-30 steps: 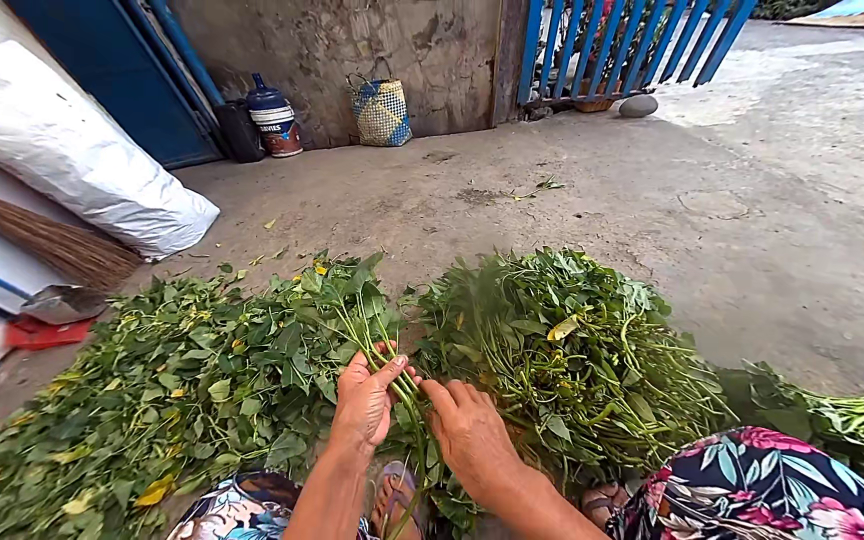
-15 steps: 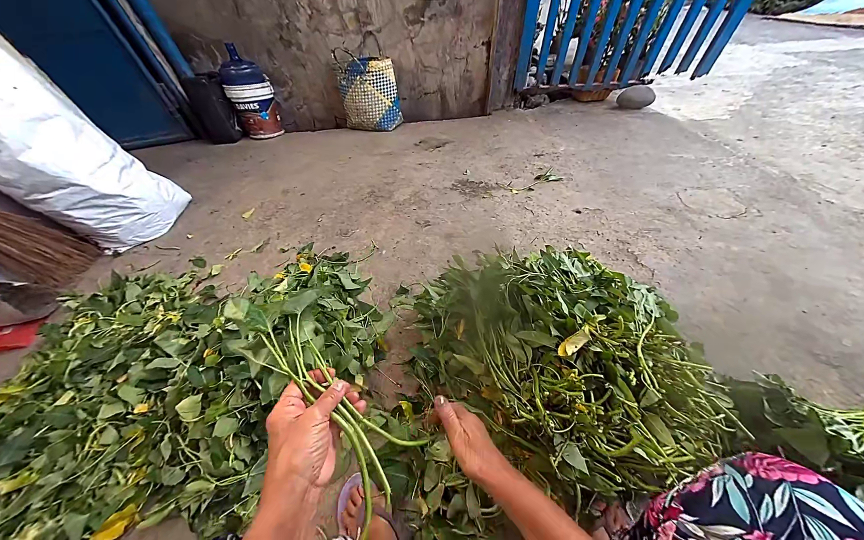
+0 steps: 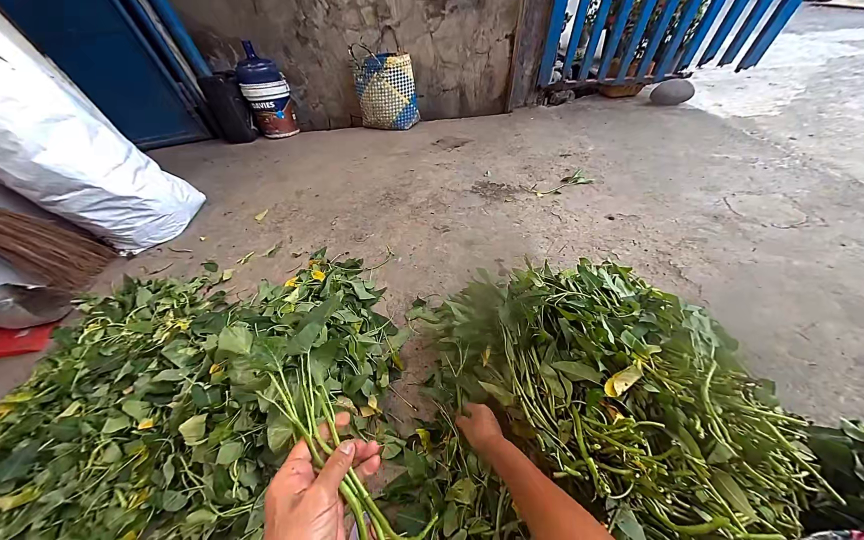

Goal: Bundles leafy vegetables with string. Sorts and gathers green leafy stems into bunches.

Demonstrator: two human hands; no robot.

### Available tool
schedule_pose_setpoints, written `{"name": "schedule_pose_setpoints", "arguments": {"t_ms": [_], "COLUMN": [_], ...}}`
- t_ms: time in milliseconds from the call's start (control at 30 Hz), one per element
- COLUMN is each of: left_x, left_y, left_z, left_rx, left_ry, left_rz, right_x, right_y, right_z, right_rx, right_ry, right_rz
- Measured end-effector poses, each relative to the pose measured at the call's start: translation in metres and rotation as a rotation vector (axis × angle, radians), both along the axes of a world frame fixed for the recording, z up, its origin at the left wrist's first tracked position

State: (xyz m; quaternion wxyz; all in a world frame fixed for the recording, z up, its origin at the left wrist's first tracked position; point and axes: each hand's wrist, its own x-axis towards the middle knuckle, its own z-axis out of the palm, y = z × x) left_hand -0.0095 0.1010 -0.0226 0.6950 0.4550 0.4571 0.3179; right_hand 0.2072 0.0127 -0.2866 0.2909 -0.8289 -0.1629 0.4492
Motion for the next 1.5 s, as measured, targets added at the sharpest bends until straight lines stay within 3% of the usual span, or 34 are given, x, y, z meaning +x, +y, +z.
{"name": "schedule_pose_setpoints", "arguments": {"t_ms": [167,267,367,500,600,767,867,1100,1233,1300,1433,1500], "left_x": [0.010,0.018,0.026,0.031,0.033,0.029,0.021,0.013,0.017,0.019,0.013,0.007], "left_y": [-0.002,-0.009,-0.025,-0.046,-0.060,-0.069,-0.072,-0.064,-0.067,-0.067,-0.050,-0.041], "left_z": [-0.014,-0.025,-0.033,-0.038,-0.038,-0.044,-0.054,-0.065,-0.068,-0.069,-0.060,-0.055], "left_rx": [-0.040,-0.089,-0.107,-0.148,-0.184,-0.195,-0.199,-0.202,-0.249,-0.252,-0.192,-0.130], "left_ry": [0.001,0.040,0.056,0.013,-0.021,-0.040,-0.047,-0.078,-0.059,-0.046,-0.072,-0.078], "left_rz": [0.050,-0.027,-0.126,-0.233,-0.202,-0.146,-0.200,-0.372,-0.270,-0.162,0.071,0.183], "right_x": [-0.033,-0.051,-0.067,-0.090,-0.106,-0.121,-0.125,-0.125,-0.126,-0.126,-0.124,-0.130], "right_y": [-0.044,-0.070,-0.093,-0.108,-0.111,-0.110,-0.108,-0.108,-0.104,-0.101,-0.117,-0.136], "right_z": [0.082,0.135,0.168,0.178,0.178,0.176,0.176,0.173,0.175,0.172,0.170,0.163], "right_rx": [0.549,0.771,0.850,0.864,0.841,0.841,0.809,0.740,0.662,0.617,0.370,0.303], "right_ry": [0.072,0.423,0.670,0.732,0.738,0.621,0.516,0.539,0.526,0.419,-0.102,-0.285], "right_rz": [-0.190,-0.327,-0.291,-0.198,-0.169,-0.172,-0.157,-0.157,-0.133,-0.067,0.375,0.487]}}
